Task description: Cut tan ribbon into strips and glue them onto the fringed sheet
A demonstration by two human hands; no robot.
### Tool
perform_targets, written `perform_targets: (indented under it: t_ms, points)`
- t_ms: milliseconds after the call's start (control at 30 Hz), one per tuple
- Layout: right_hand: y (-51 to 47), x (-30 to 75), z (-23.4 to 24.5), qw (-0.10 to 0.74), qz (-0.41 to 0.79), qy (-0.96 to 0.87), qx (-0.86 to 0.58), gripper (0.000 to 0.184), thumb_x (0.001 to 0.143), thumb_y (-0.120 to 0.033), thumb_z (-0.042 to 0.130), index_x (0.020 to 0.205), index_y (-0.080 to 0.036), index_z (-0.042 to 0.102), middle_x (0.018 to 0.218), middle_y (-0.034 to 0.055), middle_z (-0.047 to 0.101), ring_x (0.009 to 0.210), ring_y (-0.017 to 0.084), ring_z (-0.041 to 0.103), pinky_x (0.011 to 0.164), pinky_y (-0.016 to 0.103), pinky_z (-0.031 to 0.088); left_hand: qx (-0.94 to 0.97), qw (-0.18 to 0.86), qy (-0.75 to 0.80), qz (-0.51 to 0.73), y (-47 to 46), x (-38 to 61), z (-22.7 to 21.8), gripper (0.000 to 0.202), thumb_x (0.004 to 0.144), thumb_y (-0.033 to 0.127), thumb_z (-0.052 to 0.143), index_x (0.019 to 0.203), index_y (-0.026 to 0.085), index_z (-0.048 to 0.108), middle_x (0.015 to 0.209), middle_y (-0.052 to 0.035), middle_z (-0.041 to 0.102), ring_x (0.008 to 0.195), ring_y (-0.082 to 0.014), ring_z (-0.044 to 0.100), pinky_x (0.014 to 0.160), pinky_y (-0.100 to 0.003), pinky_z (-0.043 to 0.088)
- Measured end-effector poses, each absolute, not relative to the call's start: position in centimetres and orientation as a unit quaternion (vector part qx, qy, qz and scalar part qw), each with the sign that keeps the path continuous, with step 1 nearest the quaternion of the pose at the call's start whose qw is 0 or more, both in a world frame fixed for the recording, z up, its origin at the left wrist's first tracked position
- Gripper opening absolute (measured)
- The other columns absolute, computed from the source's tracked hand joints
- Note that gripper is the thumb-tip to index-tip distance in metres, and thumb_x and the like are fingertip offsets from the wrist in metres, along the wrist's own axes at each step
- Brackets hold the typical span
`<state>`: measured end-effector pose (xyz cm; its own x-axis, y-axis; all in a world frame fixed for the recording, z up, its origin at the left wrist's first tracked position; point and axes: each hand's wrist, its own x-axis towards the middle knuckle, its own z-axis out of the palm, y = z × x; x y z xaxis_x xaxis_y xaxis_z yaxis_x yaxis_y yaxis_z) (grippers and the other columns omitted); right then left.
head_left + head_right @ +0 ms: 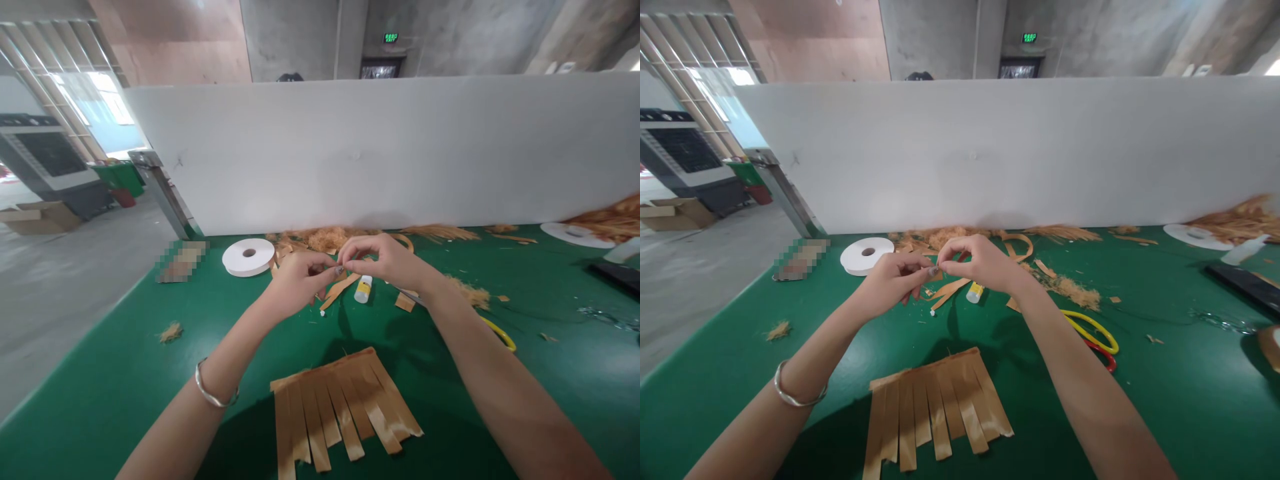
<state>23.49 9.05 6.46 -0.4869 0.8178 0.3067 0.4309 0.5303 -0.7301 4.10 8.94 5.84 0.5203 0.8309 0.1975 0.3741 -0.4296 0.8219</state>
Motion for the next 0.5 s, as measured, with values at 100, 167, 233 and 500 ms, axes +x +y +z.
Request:
perform_targets:
  t_ms: [100,167,233,500]
  points:
    - [8.99,23.58,6.51,0.331,0.293,-0.809,-0.389,0.015,0.080,-0.030,0.054,0.074,-0.020,0.063,0.089,0.0032,0.065,0.077,0.015,0.057,0.068,0.027,0.044,0.786,0.375,0.383,0.307,8.96,4.07,5.87,0.021,0.083,0.033,0.055,0.077,0.017,0.066,0.044,0.0048,0.052,0.034,-0.0041,0.043,0.035,-0.015,0.033]
    - [8.98,23.61,6.49,0.331,0.292,-0.809,-0.389,0.015,0.080,-0.031,0.055,0.074,-0.020,0.063,0.089,0.0033,0.064,0.076,0.015,0.057,0.067,0.027,0.043,0.785,0.376,0.385,0.306,8.90,4.11,5.95,0.021,0.082,0.033,0.055,0.076,0.017,0.066,0.044,0.0048,0.052,0.034,-0.0041,0.043,0.035,-0.015,0.033]
    - [9.00,23.61,6.43,0.331,0.291,-0.809,-0.388,0.015,0.080,-0.031,0.054,0.073,-0.020,0.063,0.088,0.0034,0.064,0.075,0.015,0.056,0.065,0.026,0.043,0.785,0.376,0.389,0.302,8.82,4.18,6.03,0.021,0.082,0.032,0.054,0.075,0.016,0.065,0.043,0.0049,0.051,0.034,-0.0040,0.043,0.035,-0.015,0.033]
    - [9.26,23.34,6.14,0.354,0.293,-0.804,-0.376,0.010,0.077,-0.025,0.053,0.070,-0.019,0.058,0.088,0.0032,0.060,0.073,0.014,0.054,0.066,0.026,0.043,0.787,0.377,0.384,0.301,8.60,4.24,6.16,0.022,0.082,0.034,0.054,0.074,0.017,0.065,0.044,0.0047,0.052,0.034,-0.0043,0.043,0.035,-0.016,0.033]
